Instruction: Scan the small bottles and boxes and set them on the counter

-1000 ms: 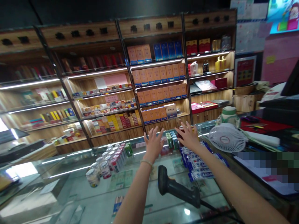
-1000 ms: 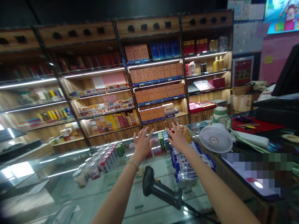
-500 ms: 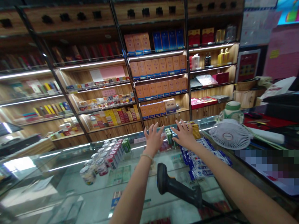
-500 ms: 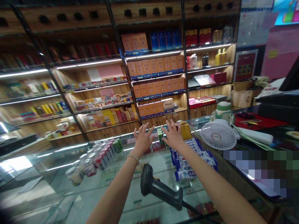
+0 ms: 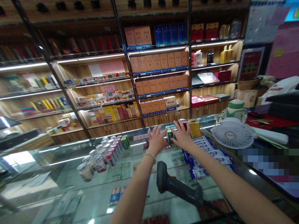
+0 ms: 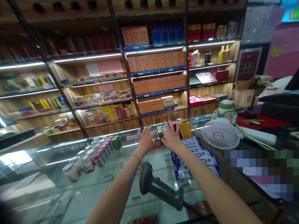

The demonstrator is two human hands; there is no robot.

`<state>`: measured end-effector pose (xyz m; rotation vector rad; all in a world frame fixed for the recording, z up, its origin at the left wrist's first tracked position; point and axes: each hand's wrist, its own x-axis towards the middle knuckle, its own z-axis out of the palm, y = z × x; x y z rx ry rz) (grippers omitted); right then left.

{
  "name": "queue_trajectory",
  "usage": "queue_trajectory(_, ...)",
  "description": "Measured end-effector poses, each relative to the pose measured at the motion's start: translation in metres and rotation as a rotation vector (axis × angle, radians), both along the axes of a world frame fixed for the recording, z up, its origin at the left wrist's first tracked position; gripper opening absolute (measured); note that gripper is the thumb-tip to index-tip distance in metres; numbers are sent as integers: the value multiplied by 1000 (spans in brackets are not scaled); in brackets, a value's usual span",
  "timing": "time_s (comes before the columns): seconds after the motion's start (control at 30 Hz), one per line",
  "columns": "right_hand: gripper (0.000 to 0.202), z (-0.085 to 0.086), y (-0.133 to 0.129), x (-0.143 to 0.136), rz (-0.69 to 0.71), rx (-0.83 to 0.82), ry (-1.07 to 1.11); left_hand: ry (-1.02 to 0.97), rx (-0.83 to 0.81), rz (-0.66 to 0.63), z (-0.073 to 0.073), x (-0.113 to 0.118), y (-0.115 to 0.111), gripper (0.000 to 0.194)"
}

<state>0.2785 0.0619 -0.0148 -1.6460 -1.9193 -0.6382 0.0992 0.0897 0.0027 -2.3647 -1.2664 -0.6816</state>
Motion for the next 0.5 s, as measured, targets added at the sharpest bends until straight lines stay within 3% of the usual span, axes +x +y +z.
queue_trajectory(0.5,43,-2,1,-11,20,43,-1,-58,-6,-31,-1,3,-2,42)
